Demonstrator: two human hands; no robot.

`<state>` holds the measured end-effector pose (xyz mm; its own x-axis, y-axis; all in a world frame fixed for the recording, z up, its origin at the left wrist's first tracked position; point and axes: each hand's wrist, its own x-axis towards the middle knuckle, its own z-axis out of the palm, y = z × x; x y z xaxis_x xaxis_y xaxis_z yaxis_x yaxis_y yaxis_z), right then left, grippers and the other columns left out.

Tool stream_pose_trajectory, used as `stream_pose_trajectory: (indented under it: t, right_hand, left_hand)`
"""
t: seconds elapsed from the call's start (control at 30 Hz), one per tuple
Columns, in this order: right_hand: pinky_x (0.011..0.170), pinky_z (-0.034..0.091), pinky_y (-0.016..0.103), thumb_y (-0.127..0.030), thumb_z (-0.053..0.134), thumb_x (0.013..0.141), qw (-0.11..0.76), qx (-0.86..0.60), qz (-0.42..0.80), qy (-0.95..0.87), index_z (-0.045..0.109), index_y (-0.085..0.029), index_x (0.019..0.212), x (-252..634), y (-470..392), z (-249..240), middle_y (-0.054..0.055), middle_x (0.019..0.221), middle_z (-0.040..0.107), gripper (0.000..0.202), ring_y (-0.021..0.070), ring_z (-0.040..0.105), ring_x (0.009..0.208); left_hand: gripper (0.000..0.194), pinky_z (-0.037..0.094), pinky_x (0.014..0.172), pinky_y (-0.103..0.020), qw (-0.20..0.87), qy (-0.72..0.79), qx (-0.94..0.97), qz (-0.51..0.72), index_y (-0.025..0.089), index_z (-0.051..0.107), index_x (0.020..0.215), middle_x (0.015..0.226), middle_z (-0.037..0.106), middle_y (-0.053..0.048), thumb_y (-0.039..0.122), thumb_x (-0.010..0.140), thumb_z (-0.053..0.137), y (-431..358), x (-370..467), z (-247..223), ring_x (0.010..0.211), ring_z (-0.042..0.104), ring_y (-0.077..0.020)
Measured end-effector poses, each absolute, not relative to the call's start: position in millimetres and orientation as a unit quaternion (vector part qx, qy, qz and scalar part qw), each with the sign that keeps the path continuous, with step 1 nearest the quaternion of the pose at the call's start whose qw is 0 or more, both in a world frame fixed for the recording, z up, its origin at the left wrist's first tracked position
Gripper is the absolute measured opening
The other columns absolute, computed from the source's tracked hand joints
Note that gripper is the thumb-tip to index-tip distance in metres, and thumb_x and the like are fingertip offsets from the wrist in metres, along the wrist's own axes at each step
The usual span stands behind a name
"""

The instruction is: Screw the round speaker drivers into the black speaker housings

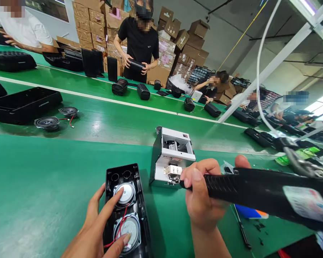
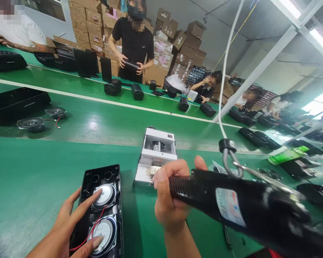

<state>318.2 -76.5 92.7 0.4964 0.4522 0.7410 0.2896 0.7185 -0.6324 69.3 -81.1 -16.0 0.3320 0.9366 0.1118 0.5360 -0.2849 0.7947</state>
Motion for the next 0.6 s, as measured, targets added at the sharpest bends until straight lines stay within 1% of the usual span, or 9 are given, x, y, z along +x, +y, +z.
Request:
stream_pose_trajectory:
  t: [0.13,0.23,0.3,0.33,0.4,0.47,0.53,0.57,0.6]
  right_hand:
    - [0.064,0.057,0.029,-0.013,0.077,0.108,0.759,-0.413,0.023,-0.503,0.048,-0.038,0.157,332.7,-67.8,84.7,-0.008,0.090,0.061,0.062,0.0142,0.059,0.065]
    - [0.060,0.056,0.027,-0.015,0.083,0.105,0.770,-0.431,0.035,-0.469,0.049,-0.035,0.155,326.9,-68.8,82.9,-0.009,0.088,0.062,0.063,0.0136,0.059,0.063]
    - [0.058,0.055,0.026,-0.016,0.085,0.104,0.774,-0.443,0.068,-0.448,0.049,-0.036,0.159,319.5,-74.7,86.4,-0.009,0.086,0.062,0.069,0.0130,0.057,0.060]
    - [0.057,0.055,0.026,-0.017,0.085,0.104,0.773,-0.447,0.091,-0.440,0.048,-0.037,0.161,315.5,-79.5,89.3,-0.009,0.085,0.062,0.071,0.0127,0.056,0.059]
    - [0.057,0.055,0.025,-0.017,0.084,0.105,0.774,-0.450,0.132,-0.425,0.051,-0.039,0.159,308.3,-92.2,96.6,-0.009,0.082,0.061,0.068,0.0120,0.053,0.057]
    - [0.055,0.054,0.024,-0.016,0.082,0.106,0.777,-0.439,0.155,-0.425,0.061,-0.039,0.144,303.4,-107.7,103.6,-0.010,0.077,0.057,0.049,0.0103,0.050,0.052]
    - [0.051,0.053,0.024,-0.017,0.078,0.109,0.758,-0.420,0.189,-0.461,0.067,-0.034,0.120,301.3,-122.5,106.5,-0.011,0.072,0.049,0.022,0.0082,0.043,0.045]
    - [0.048,0.053,0.024,-0.020,0.075,0.111,0.742,-0.410,0.210,-0.487,0.066,-0.031,0.108,300.7,-128.5,105.3,-0.011,0.070,0.046,0.014,0.0076,0.039,0.041]
    - [0.045,0.051,0.025,-0.024,0.073,0.113,0.723,-0.398,0.233,-0.515,0.064,-0.029,0.099,299.9,-133.1,102.1,-0.011,0.068,0.042,0.017,0.0076,0.035,0.038]
  left_hand:
    - [0.076,0.072,0.106,-0.046,0.341,0.501,0.741,0.290,0.047,0.052,0.173,0.190,0.031,-0.003,0.037,0.100,0.073,-71.1,72.3,-2.0,0.157,0.061,-0.0416]
    - [0.077,0.074,0.092,-0.038,0.347,0.493,0.748,0.278,0.044,0.054,0.172,0.191,0.032,-0.003,0.036,0.098,0.073,-60.1,73.8,7.6,0.145,0.072,-0.0373]
    - [0.075,0.074,0.082,-0.034,0.355,0.488,0.753,0.264,0.044,0.054,0.172,0.192,0.029,-0.003,0.037,0.099,0.070,-55.5,74.4,12.0,0.127,0.081,-0.0324]
    - [0.075,0.073,0.077,-0.034,0.361,0.487,0.753,0.257,0.045,0.054,0.172,0.193,0.027,-0.002,0.038,0.099,0.069,-54.6,74.7,13.8,0.114,0.084,-0.0285]
    - [0.076,0.072,0.070,-0.033,0.378,0.487,0.748,0.247,0.046,0.052,0.173,0.195,0.022,-0.002,0.038,0.099,0.067,-54.8,75.4,16.9,0.084,0.082,-0.0184]
    - [0.076,0.071,0.068,-0.035,0.393,0.487,0.742,0.238,0.046,0.050,0.174,0.196,0.016,-0.003,0.037,0.100,0.065,-56.3,76.0,19.6,0.064,0.073,-0.0104]
    - [0.078,0.071,0.068,-0.037,0.404,0.486,0.741,0.226,0.046,0.048,0.175,0.197,0.010,-0.005,0.037,0.099,0.065,-57.1,76.3,21.6,0.059,0.069,-0.0079]
    - [0.079,0.070,0.068,-0.037,0.409,0.484,0.741,0.220,0.045,0.047,0.175,0.197,0.007,-0.005,0.037,0.099,0.065,-57.1,76.3,22.3,0.058,0.069,-0.0081]
    - [0.080,0.070,0.067,-0.038,0.415,0.481,0.742,0.214,0.045,0.047,0.176,0.197,0.005,-0.005,0.037,0.099,0.065,-56.7,76.1,22.8,0.059,0.069,-0.0085]
